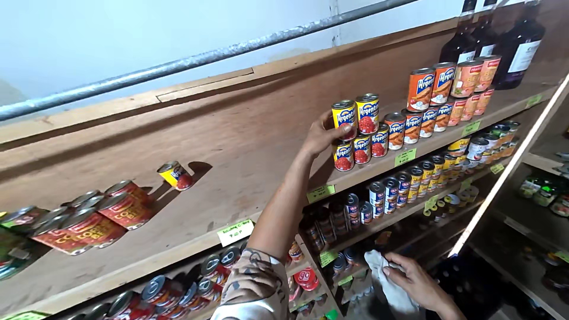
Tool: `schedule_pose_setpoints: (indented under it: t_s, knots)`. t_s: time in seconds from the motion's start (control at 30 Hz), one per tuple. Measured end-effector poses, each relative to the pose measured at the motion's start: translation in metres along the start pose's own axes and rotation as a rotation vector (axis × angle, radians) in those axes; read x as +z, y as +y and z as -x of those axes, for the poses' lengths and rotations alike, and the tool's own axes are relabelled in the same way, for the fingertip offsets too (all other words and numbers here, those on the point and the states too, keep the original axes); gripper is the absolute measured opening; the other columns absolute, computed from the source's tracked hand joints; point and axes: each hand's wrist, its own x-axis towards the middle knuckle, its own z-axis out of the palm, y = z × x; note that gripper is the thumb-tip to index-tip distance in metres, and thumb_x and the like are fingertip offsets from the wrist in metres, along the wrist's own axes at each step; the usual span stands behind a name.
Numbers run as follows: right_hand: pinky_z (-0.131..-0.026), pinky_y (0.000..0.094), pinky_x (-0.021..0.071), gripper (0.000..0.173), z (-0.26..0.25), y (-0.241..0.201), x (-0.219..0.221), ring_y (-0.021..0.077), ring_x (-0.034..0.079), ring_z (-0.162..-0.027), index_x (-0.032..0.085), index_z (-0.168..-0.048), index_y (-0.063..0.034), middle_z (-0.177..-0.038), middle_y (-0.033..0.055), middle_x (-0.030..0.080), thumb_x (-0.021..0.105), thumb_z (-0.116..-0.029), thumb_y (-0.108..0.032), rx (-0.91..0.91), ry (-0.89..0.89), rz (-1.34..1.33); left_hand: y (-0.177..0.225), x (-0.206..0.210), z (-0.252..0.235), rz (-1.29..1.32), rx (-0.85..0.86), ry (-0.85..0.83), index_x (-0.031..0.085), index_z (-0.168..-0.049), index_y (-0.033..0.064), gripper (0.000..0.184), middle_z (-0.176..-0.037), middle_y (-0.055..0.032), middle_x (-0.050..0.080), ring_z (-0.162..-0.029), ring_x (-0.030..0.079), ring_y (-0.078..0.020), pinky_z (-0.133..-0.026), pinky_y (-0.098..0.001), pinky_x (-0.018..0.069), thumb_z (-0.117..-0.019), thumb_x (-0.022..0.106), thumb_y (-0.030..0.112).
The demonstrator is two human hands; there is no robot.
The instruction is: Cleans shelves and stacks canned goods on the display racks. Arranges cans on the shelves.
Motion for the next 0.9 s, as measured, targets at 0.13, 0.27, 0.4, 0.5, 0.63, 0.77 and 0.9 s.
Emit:
schedule_pose_setpoints:
  t_s: [0.13,0.27,0.4,0.5,0.63,0.77,0.9]
  knots:
    - [-0.090,0.0322,0.0558,0.029,-0.002,0.002,0.004,0.0123,0.070,-0.094,0.072,-0.112,0.0019,-0.102,0.0123,0.074,0.063,-0.0949,-0.020,0.004,-0.010,0.011,0.013,-0.001,-0.008,-0.010,0.022,0.025,0.060,-0.130,-0.0029,0.043,-0.109,-0.0124,0.073,-0.095,0.072,-0.0144,-0.089,-0.0331,0.0596,-0.0902,0.075,0.005]
    - [-0.090,0.0312,0.0558,0.029,-0.003,0.003,0.006,0.0115,0.070,-0.094,0.072,-0.111,0.0018,-0.101,0.0120,0.074,0.063,-0.0949,-0.020,0.002,-0.002,0.008,0.017,-0.008,0.003,-0.021,0.018,0.049,0.060,-0.128,-0.0031,0.046,-0.107,-0.0119,0.073,-0.094,0.072,-0.0136,-0.088,-0.0320,0.0601,-0.0866,0.078,0.004]
    - [-0.092,0.0340,0.0556,0.031,-0.007,0.003,0.008,0.0146,0.070,-0.097,0.071,-0.113,0.0030,-0.103,0.0136,0.074,0.063,-0.0952,-0.021,0.017,-0.026,0.007,0.015,-0.010,0.011,-0.017,0.041,0.081,0.059,-0.129,-0.0042,0.049,-0.110,-0.0130,0.073,-0.097,0.072,-0.0146,-0.090,-0.0328,0.0600,-0.0853,0.079,0.003]
    - [-0.092,0.0353,0.0555,0.030,-0.009,-0.001,0.009,0.0157,0.070,-0.097,0.071,-0.112,0.0034,-0.103,0.0143,0.074,0.063,-0.0954,-0.020,0.007,-0.021,0.018,0.013,-0.010,0.010,-0.017,0.055,0.089,0.059,-0.130,-0.0040,0.048,-0.111,-0.0133,0.073,-0.097,0.072,-0.0152,-0.090,-0.0333,0.0601,-0.0860,0.079,0.003]
    - [-0.091,0.0342,0.0555,0.030,-0.009,0.001,0.011,0.0142,0.070,-0.096,0.072,-0.112,0.0029,-0.102,0.0134,0.074,0.063,-0.0950,-0.020,-0.002,-0.018,0.018,0.011,-0.012,0.008,-0.014,0.049,0.081,0.060,-0.130,-0.0038,0.046,-0.111,-0.0125,0.073,-0.097,0.072,-0.0139,-0.090,-0.0320,0.0596,-0.0874,0.077,0.002]
    - [-0.091,0.0341,0.0555,0.030,-0.009,0.002,0.012,0.0143,0.070,-0.096,0.072,-0.112,0.0025,-0.102,0.0135,0.074,0.062,-0.0954,-0.021,0.008,-0.012,0.022,0.011,-0.011,0.008,0.001,0.044,0.078,0.059,-0.130,-0.0041,0.046,-0.110,-0.0123,0.073,-0.096,0.072,-0.0134,-0.090,-0.0314,0.0597,-0.0875,0.077,0.001]
    - [-0.091,0.0335,0.0553,0.031,-0.009,0.001,0.011,0.0140,0.070,-0.096,0.071,-0.113,0.0030,-0.102,0.0136,0.074,0.062,-0.0950,-0.020,0.008,-0.008,0.022,0.012,-0.007,0.009,0.006,0.045,0.114,0.059,-0.129,-0.0040,0.049,-0.109,-0.0128,0.073,-0.096,0.072,-0.0143,-0.089,-0.0321,0.0599,-0.0853,0.079,0.002]
